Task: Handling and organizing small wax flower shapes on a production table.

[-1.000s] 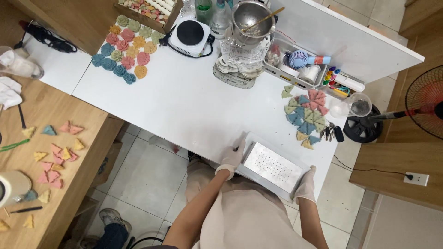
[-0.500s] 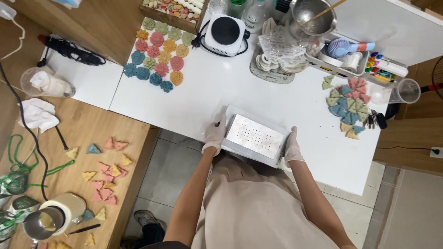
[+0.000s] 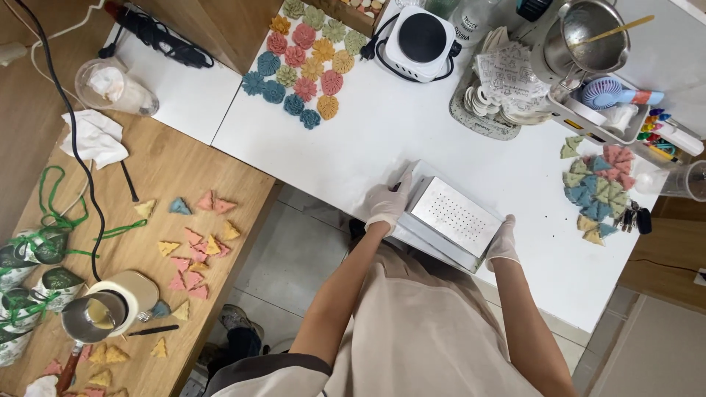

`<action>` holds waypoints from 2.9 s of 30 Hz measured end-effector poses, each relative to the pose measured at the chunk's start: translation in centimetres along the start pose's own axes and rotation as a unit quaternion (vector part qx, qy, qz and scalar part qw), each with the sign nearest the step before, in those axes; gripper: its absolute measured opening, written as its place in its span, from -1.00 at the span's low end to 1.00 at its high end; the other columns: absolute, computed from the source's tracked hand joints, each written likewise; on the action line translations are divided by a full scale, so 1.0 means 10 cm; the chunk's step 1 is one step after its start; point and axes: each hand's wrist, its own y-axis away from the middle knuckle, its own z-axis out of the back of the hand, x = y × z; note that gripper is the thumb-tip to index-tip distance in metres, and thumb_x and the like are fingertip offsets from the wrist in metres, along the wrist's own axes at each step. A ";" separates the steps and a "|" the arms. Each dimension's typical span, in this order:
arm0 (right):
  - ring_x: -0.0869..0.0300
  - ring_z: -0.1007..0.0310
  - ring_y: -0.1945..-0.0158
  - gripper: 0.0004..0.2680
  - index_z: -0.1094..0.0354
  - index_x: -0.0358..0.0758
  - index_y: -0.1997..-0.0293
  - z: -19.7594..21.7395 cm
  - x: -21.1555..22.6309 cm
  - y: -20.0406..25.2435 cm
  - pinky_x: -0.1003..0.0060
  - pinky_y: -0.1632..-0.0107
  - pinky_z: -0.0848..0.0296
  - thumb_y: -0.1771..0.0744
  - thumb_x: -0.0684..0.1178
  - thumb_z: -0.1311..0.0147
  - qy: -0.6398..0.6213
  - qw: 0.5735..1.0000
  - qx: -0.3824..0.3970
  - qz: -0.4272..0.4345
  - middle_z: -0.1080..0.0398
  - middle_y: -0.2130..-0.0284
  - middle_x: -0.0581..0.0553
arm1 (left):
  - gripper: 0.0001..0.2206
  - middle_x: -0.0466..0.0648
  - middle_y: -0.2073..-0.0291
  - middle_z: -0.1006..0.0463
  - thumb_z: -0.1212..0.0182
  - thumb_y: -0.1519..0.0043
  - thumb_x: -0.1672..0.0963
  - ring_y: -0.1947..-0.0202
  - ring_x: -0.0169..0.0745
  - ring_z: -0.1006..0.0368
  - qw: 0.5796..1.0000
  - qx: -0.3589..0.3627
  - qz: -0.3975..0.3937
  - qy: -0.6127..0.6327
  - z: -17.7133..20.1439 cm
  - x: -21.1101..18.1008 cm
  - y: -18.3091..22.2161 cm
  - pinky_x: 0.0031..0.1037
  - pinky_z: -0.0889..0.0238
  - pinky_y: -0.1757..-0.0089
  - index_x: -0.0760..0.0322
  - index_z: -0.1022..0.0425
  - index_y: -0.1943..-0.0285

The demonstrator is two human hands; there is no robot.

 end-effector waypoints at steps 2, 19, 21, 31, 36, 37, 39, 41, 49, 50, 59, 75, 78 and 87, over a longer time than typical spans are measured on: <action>0.09 -0.44 -0.26 -0.40 -0.22 -0.14 -0.34 0.00 0.01 0.01 0.14 -0.30 -0.40 -0.38 0.47 0.59 0.010 1.000 -0.006 -0.002 -0.43 -0.22 -0.09 | -0.12 0.36 0.20 -0.62 0.08 -0.11 -0.37 0.03 0.23 -0.54 1.000 0.005 0.001 0.013 -0.04 0.03 -0.02 -0.21 -0.33 -0.04 0.54 -0.63 0.16; 0.07 -0.42 -0.28 -0.42 -0.22 -0.18 -0.35 0.07 0.06 -0.20 0.13 -0.32 -0.35 -0.39 0.43 0.56 -0.003 1.000 0.025 0.001 -0.41 -0.24 -0.12 | -0.18 0.35 0.24 -0.64 0.01 -0.11 -0.34 0.07 0.24 -0.57 1.000 -0.011 0.012 0.011 0.12 -0.09 0.10 -0.20 -0.36 -0.04 0.51 -0.64 0.20; 0.07 -0.46 -0.23 -0.43 -0.24 -0.17 -0.32 0.00 0.11 -0.11 0.11 -0.27 -0.41 -0.39 0.41 0.56 0.005 1.000 0.018 0.000 -0.45 -0.20 -0.12 | -0.18 0.35 0.22 -0.61 -0.01 -0.11 -0.34 0.06 0.26 -0.53 0.999 -0.034 0.003 0.017 0.08 -0.06 0.08 -0.19 -0.33 -0.05 0.52 -0.63 0.19; 0.10 -0.50 -0.17 -0.50 -0.26 -0.13 -0.27 -0.10 0.10 -0.03 0.09 -0.24 -0.44 -0.40 0.40 0.45 0.000 0.999 -0.047 -0.007 -0.48 -0.14 -0.09 | -0.11 0.43 0.00 -0.53 0.03 -0.14 -0.35 -0.15 0.32 -0.40 1.000 -0.010 -0.009 -0.008 0.00 -0.01 0.02 -0.16 -0.22 -0.18 0.58 -0.56 -0.03; 0.09 -0.54 -0.11 -0.50 -0.30 -0.12 -0.24 -0.18 0.10 0.06 0.13 -0.18 -0.48 -0.39 0.38 0.45 -0.001 0.998 -0.060 -0.008 -0.51 -0.09 -0.10 | -0.15 0.40 0.00 -0.51 0.00 -0.13 -0.34 -0.09 0.32 -0.43 0.999 -0.020 -0.012 0.026 0.07 -0.09 0.06 -0.17 -0.25 -0.13 0.55 -0.56 -0.02; 0.09 -0.54 -0.11 -0.50 -0.30 -0.12 -0.24 -0.18 0.11 0.04 0.13 -0.18 -0.48 -0.39 0.38 0.45 -0.007 0.998 -0.063 -0.006 -0.51 -0.09 -0.10 | -0.15 0.40 0.00 -0.51 0.00 -0.13 -0.34 -0.09 0.32 -0.43 0.999 -0.016 -0.017 0.023 0.09 -0.11 0.05 -0.17 -0.25 -0.13 0.55 -0.56 -0.02; 0.13 -0.56 -0.06 -0.52 -0.31 -0.11 -0.22 -0.12 0.07 0.04 0.17 -0.17 -0.48 -0.39 0.38 0.41 0.006 0.998 -0.065 0.005 -0.53 -0.06 -0.09 | -0.19 0.36 0.08 -0.58 0.03 -0.14 -0.32 -0.03 0.29 -0.50 1.000 -0.009 -0.009 -0.001 0.09 -0.09 0.08 -0.15 -0.29 -0.10 0.49 -0.60 0.05; 0.12 -0.55 -0.01 -0.53 -0.31 -0.15 -0.21 -0.17 0.13 0.22 0.18 -0.12 -0.48 -0.39 0.39 0.30 0.023 0.995 -0.099 -0.002 -0.52 -0.02 -0.11 | -0.20 0.37 0.10 -0.59 0.02 -0.16 -0.32 -0.02 0.29 -0.50 0.999 -0.025 -0.027 0.007 0.00 -0.03 0.11 -0.14 -0.30 -0.09 0.51 -0.60 0.08; 0.19 -0.32 -0.09 -0.67 -0.25 -0.23 -0.18 0.12 0.44 0.20 0.25 -0.17 -0.24 -0.39 0.17 -0.03 0.156 0.931 -0.163 0.288 -0.40 -0.02 -0.08 | -0.28 0.27 0.05 -0.59 -0.06 -0.13 -0.28 -0.02 0.19 -0.50 0.996 -0.061 0.032 0.057 0.15 -0.16 0.26 -0.19 -0.30 -0.08 0.44 -0.60 0.05; 0.20 -0.31 -0.09 -0.69 -0.26 -0.24 -0.19 0.12 0.53 0.28 0.24 -0.18 -0.26 -0.41 0.14 -0.02 0.134 0.915 -0.134 0.355 -0.39 -0.03 -0.10 | -0.29 0.24 0.01 -0.57 -0.05 -0.16 -0.27 -0.08 0.17 -0.46 0.996 -0.082 0.002 0.040 0.13 -0.13 0.27 -0.19 -0.27 -0.11 0.43 -0.58 0.01; 0.18 -0.35 -0.21 -0.65 -0.19 -0.19 -0.32 -0.42 1.35 1.51 0.25 -0.21 -0.24 -0.44 0.17 0.19 0.049 0.875 0.052 0.479 -0.43 -0.14 -0.09 | -0.62 0.08 -0.08 -0.50 -0.24 -0.28 -0.02 -0.16 0.10 -0.40 0.895 -0.323 -0.292 0.093 0.10 -0.66 1.55 -0.12 -0.24 -0.15 0.27 -0.47 -0.15; 0.21 -0.34 -0.01 -0.68 -0.26 -0.19 -0.21 -1.85 0.59 2.50 0.20 -0.16 -0.27 -0.41 0.17 -0.04 0.046 0.859 0.334 0.384 -0.44 0.08 -0.04 | -0.73 -0.09 0.33 -0.44 -0.10 -0.36 -0.08 0.40 -0.09 -0.47 0.857 -0.313 -0.403 -0.076 -0.09 -0.43 2.40 -0.26 -0.32 0.37 0.09 -0.45 0.18; 0.19 -0.33 -0.04 -0.69 -0.24 -0.18 -0.25 -1.98 0.46 2.57 0.18 -0.17 -0.27 -0.41 0.13 -0.01 0.079 0.848 0.331 0.407 -0.44 0.03 -0.05 | -0.77 -0.09 0.35 -0.43 -0.10 -0.36 -0.05 0.33 -0.11 -0.50 0.834 -0.320 -0.435 -0.113 0.12 -0.34 2.41 -0.30 -0.33 0.40 0.09 -0.45 0.19; 0.11 -0.33 -0.14 -0.57 -0.15 -0.04 -0.37 -2.71 -0.13 2.94 0.04 -0.19 -0.30 -0.35 0.24 0.08 0.060 0.878 0.460 0.118 -0.35 -0.14 -0.08 | -0.86 -0.16 0.32 -0.46 -0.18 -0.19 0.13 0.30 -0.22 -0.49 0.764 -0.266 -0.563 -0.171 0.84 0.12 2.37 -0.39 -0.37 0.30 0.06 -0.50 0.09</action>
